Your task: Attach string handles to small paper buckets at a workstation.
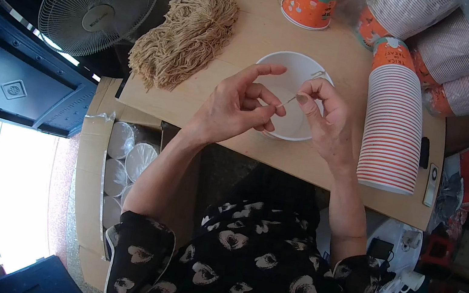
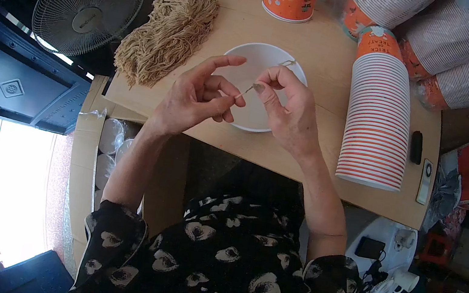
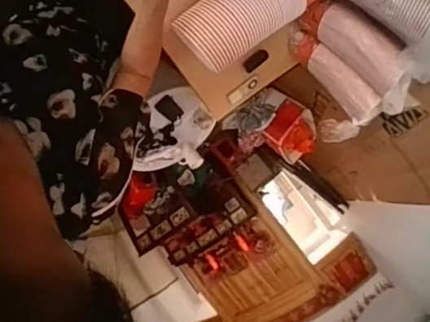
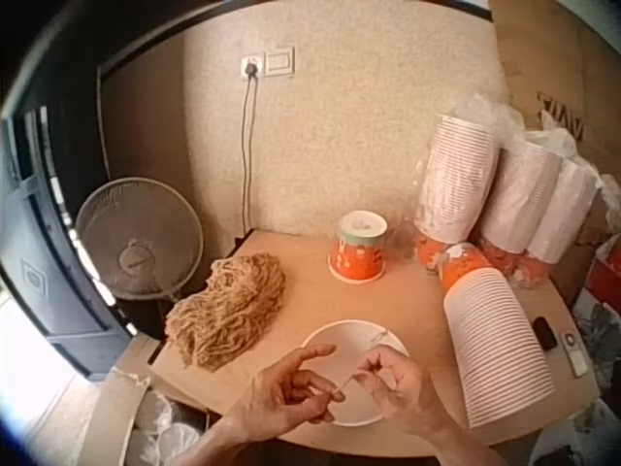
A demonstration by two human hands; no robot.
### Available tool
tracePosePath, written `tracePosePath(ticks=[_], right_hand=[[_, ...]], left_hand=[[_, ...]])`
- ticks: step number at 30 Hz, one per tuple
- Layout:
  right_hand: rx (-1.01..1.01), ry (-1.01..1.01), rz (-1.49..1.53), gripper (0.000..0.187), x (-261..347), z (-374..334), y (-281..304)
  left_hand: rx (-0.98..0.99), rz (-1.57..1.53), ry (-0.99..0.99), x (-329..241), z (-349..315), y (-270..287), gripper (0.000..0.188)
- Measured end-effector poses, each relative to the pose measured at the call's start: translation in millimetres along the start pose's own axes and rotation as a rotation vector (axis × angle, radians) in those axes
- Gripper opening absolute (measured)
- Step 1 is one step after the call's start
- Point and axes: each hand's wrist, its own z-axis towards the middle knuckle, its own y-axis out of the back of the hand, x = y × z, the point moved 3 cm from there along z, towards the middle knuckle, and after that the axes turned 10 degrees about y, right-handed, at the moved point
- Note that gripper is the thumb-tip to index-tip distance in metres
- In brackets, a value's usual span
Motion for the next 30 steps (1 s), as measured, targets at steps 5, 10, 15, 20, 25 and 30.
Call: tracePosePath(ticks=[5, 10, 15, 20, 25, 30], right_hand=[[-0.061, -0.027, 0.015, 0.017, -3, -4, -4], [-0.037, 0.010, -0.022, 0.015, 3, 0, -2], [-0.006, 0.090, -0.059, 0.015, 17, 3, 2], [0.223, -0.055, -0.273, 0.013, 23, -6, 17], [-0.104, -0.152, 0.190, 0.013, 4, -23, 47], [-0.225, -0.125, 0.739, 0.017, -21, -34, 41]], left_hand=[[0.002, 0.060, 0.012, 1, -4, -2, 0.055], [0.032, 0.080, -0.029, -1, 1, -6, 0.043], [-0.242, 0.320, -0.090, -2, 3, -3, 0.016], [-0.297, 0.616, -0.456, -7, 0, 6, 0.010], [-0.386, 0.747, -0.501, 7, -3, 35, 0.014], [-0.347, 0.495, -0.322, 19, 5, 35, 0.033]])
